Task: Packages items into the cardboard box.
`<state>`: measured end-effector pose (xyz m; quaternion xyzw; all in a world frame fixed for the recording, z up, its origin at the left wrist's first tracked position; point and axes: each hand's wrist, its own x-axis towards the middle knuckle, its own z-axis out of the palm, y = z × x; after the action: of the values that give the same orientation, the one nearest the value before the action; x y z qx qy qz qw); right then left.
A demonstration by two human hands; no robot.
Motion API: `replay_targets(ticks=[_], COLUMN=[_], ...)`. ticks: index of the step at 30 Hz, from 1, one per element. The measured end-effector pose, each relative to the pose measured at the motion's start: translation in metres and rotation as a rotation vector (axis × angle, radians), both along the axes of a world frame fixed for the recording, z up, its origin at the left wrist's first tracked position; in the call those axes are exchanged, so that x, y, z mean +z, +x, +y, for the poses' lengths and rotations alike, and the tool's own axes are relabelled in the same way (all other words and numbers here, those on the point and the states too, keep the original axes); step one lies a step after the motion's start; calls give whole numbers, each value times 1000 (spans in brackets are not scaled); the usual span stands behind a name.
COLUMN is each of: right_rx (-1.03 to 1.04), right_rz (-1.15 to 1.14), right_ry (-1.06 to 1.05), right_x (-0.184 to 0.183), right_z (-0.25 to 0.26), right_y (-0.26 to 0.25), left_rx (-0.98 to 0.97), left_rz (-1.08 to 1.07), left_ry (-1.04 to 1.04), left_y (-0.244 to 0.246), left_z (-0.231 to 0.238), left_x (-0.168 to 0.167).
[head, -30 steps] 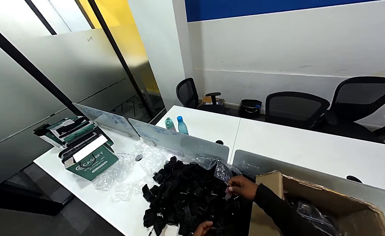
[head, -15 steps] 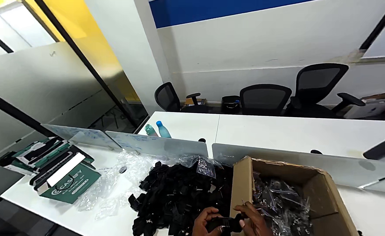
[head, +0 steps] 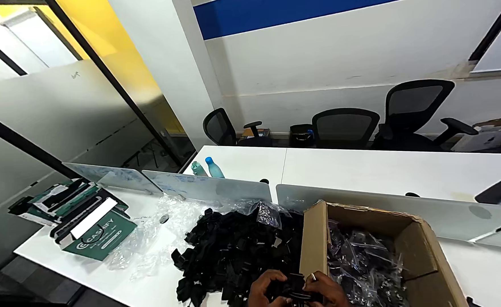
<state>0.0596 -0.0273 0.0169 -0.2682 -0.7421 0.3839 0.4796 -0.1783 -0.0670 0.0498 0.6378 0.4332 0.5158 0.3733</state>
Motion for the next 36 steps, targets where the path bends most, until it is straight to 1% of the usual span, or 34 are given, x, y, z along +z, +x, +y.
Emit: replay_targets(ticks=[2,5,7,9,11,12,14,16,18,19,20,23,26,28,31,33,34,36], right_rx=[-8,2,31,44,40,33,31,32,9,-7,-19,-28,-42,-53,-48,8,62,182], right_rz=[8,-8,-14,-47,-118,-160,-237,-309,-363,-380,-391,-419,-435,-430,-414,-396,-381,-320], right_ry=[21,93,136,186,250,279,330,361,385,396,402,399,390,382,393,380,348,208], right_x=[-1,0,4,9,14,16,18,19,21,21,21,20,18,17,14,13,14,18], right_z=[0,2,4,4,2,0,-3,-7,-11,-13,-15,-19,-24,-26,-26,-25,-23,-22], right_y=[1,2,2,3,2,1,-1,-2,-3,-4,-5,-9,-13,-15,-17,-18,-16,-12], left_rx=[35,240,377,430,364,314,191,24,-109,-131,-110,78,210,204,213,245,257,271], left_rz=[77,228,256,173,63,-11,-211,-391,-469,-473,-457,-387,-402,-448,-466,-477,-484,-458], left_ry=[54,33,-100,-350,-536,-572,-548,-501,-486,-499,-517,-579,-683,-733,-698,-678,-647,-568], left_y=[-5,-5,-2,4,8,8,6,-1,-6,-6,-4,9,20,24,28,27,26,23], left_z=[-2,-7,-9,-13,-15,-16,-19,-21,-22,-22,-24,-26,-27,-30,-33,-32,-32,-30], left_x=[-2,1,8,22,32,33,32,25,17,17,18,23,19,18,8,3,0,-3])
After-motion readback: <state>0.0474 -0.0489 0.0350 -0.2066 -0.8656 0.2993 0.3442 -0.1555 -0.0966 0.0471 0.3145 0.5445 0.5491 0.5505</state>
